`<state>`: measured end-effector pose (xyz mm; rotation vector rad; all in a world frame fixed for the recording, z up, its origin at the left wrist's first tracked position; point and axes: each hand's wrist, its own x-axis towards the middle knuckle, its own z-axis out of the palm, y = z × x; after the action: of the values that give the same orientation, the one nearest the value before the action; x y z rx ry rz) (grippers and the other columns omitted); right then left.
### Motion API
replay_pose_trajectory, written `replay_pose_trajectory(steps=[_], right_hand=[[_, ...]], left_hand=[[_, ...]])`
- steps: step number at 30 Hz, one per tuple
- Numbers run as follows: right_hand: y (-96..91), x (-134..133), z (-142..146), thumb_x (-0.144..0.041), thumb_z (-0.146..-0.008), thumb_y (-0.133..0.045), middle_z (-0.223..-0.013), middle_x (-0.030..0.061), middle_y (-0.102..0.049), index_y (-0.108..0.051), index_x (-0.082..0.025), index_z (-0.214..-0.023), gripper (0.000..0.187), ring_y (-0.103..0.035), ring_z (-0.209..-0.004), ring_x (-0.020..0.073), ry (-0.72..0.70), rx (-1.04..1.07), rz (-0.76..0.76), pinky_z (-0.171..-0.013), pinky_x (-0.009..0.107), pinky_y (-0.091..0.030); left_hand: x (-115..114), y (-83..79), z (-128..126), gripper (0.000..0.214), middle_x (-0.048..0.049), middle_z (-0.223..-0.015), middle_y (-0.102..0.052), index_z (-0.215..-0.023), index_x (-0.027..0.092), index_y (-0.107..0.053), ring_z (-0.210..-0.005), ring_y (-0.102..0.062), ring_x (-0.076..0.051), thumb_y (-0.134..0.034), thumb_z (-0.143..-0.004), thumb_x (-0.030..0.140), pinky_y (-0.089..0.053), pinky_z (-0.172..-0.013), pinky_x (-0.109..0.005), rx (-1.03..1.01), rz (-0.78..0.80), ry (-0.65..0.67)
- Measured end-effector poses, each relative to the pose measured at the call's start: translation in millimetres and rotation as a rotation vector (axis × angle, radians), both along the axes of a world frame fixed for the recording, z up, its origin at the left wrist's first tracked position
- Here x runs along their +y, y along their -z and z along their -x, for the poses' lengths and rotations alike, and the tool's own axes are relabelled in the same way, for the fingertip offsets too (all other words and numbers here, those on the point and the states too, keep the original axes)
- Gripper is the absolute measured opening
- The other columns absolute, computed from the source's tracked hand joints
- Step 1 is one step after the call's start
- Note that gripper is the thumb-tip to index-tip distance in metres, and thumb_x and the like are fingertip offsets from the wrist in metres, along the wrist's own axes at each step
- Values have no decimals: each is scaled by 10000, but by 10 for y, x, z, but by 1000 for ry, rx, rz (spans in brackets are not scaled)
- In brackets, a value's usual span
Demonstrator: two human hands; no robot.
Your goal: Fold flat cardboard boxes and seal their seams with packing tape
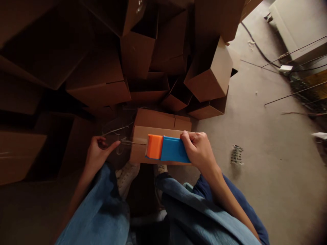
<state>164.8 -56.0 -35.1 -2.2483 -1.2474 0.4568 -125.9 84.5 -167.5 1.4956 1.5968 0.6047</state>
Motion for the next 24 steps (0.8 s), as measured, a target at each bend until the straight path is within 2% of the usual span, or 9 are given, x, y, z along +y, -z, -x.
replay_pose_trajectory(steps=[4, 10, 14, 19, 24], right_hand=[[0, -3, 8, -375, -915, -400, -443, -23, -256, -266, -225, -482, 478, -263, -412, 88, -4, -8, -11, -481, 303, -161], [-3, -7, 16, -378, -919, -395, -451, -24, -259, -257, -224, -487, 479, -264, -413, 89, 1, -12, 16, -484, 303, -164], [-3, -7, 17, -379, -921, -390, -454, -21, -268, -243, -225, -494, 478, -268, -412, 88, -4, -10, 14, -487, 304, -166], [5, -16, 6, -372, -925, -388, -459, -18, -285, -264, -223, -492, 475, -284, -421, 92, -9, 0, 9, -490, 304, -174], [7, -25, 2, -381, -925, -398, -462, -19, -281, -272, -218, -495, 477, -284, -427, 90, -7, 12, 1, -497, 305, -175]], left_hand=[[3, 14, -73, 689, 16, -831, -539, -888, 244, -518, -807, -586, -227, -818, -478, 709, -464, -741, -375, 66, 31, 13], [0, 4, -166, 743, 9, -868, -511, -905, 253, -465, -823, -580, -239, -813, -439, 713, -473, -752, -400, 62, 96, 11], [-8, 66, -182, 710, 2, -873, -510, -933, 256, -459, -806, -581, -235, -835, -486, 660, -484, -731, -403, 59, 138, 16], [-19, 147, -200, 601, -23, -862, -530, -910, 281, -489, -829, -600, -263, -880, -542, 552, -511, -711, -411, 16, 55, 3], [-21, 141, -242, 700, -28, -896, -533, -921, 252, -485, -870, -620, -278, -879, -470, 613, -530, -754, -429, 51, 87, 0]])
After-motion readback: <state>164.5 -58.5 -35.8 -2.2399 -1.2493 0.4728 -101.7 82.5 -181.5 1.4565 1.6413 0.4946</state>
